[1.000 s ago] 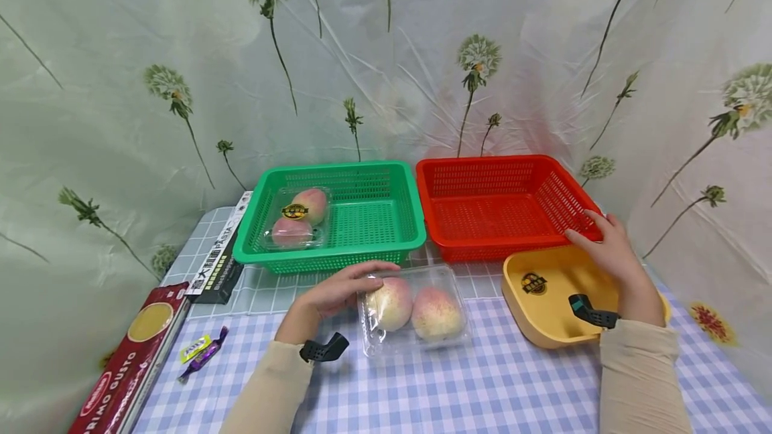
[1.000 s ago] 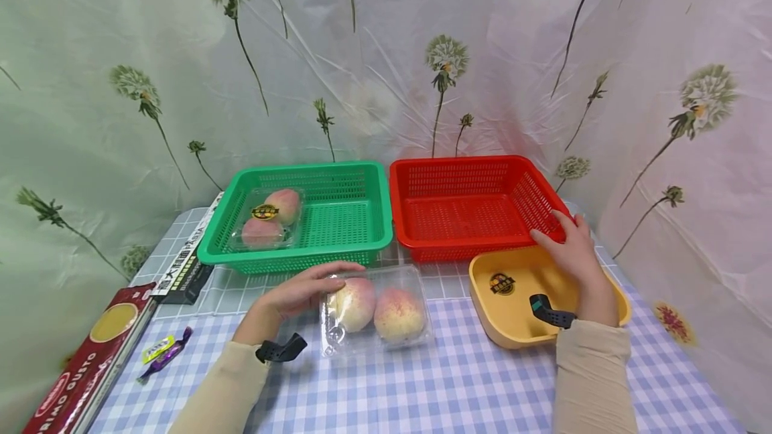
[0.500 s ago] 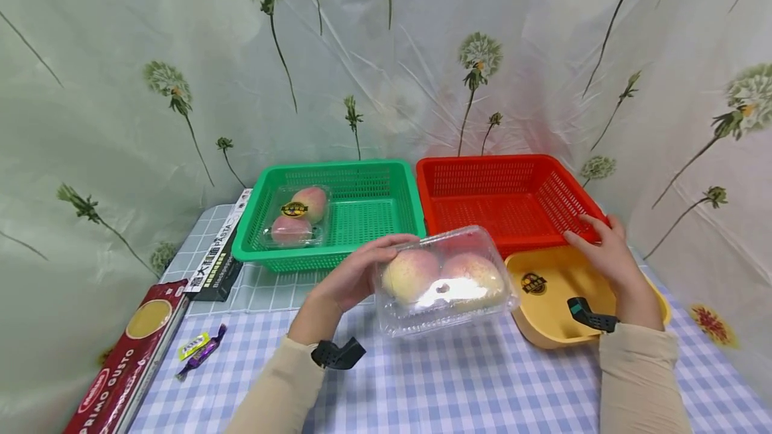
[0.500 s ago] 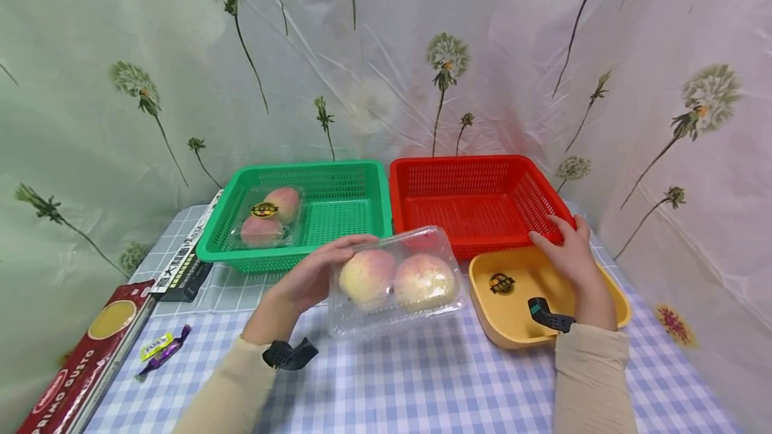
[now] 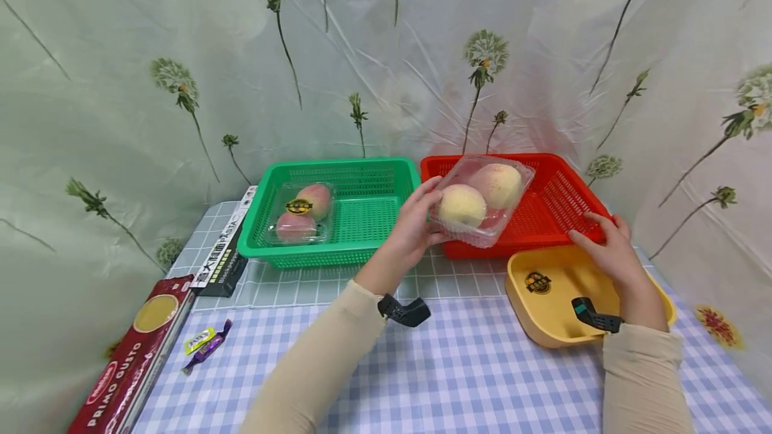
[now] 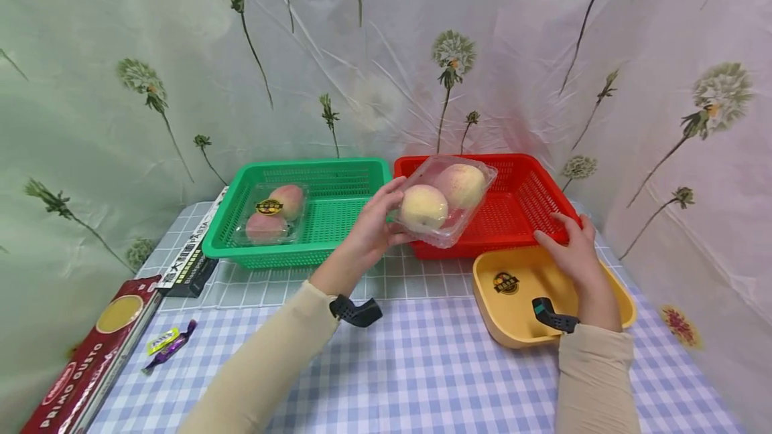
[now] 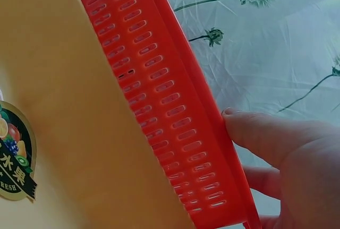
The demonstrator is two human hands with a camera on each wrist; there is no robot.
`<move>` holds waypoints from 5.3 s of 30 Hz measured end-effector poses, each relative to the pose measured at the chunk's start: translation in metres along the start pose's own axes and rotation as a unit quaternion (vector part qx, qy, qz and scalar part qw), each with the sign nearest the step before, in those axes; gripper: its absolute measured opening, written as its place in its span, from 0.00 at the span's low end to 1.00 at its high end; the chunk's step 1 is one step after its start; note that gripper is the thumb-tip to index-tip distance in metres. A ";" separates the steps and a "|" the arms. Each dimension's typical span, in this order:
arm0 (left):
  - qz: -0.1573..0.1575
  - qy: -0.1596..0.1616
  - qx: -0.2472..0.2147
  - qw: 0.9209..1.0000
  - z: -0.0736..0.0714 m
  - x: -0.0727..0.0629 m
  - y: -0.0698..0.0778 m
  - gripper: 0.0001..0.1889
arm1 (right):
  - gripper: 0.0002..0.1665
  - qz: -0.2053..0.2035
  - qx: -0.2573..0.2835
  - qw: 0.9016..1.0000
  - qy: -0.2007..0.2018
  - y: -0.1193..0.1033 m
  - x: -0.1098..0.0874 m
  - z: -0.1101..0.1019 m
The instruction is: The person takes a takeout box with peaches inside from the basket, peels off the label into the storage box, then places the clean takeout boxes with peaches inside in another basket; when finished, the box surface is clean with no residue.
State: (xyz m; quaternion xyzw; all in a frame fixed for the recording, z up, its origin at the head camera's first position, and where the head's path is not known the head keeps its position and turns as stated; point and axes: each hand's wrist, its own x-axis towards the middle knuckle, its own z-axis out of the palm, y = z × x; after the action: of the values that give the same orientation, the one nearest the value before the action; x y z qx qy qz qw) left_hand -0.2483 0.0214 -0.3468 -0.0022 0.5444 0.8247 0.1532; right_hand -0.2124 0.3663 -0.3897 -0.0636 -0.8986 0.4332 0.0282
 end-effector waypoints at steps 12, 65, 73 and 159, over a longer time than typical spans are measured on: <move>0.010 0.134 0.134 0.982 0.063 0.052 -0.025 0.22 | 0.46 -0.014 -0.001 1.000 -0.002 0.000 0.001 -0.002; 0.294 0.077 0.582 0.754 0.053 0.021 -0.049 0.15 | 0.46 -0.014 0.010 1.000 0.003 0.001 0.000 0.002; 0.390 0.076 0.518 0.758 0.002 -0.018 -0.046 0.15 | 0.46 -0.001 0.013 1.000 0.004 -0.001 -0.001 0.003; 0.219 0.347 0.309 0.858 -0.270 -0.073 0.014 0.22 | 0.29 -0.129 0.063 0.946 -0.289 -0.256 0.020 0.277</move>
State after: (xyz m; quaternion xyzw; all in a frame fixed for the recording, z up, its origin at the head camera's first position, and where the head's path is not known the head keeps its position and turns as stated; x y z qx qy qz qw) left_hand -0.2262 -0.2448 -0.4316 -0.1217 0.7757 0.5717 -0.2380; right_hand -0.2850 -0.0033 -0.3623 0.1827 -0.8396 0.4813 -0.1733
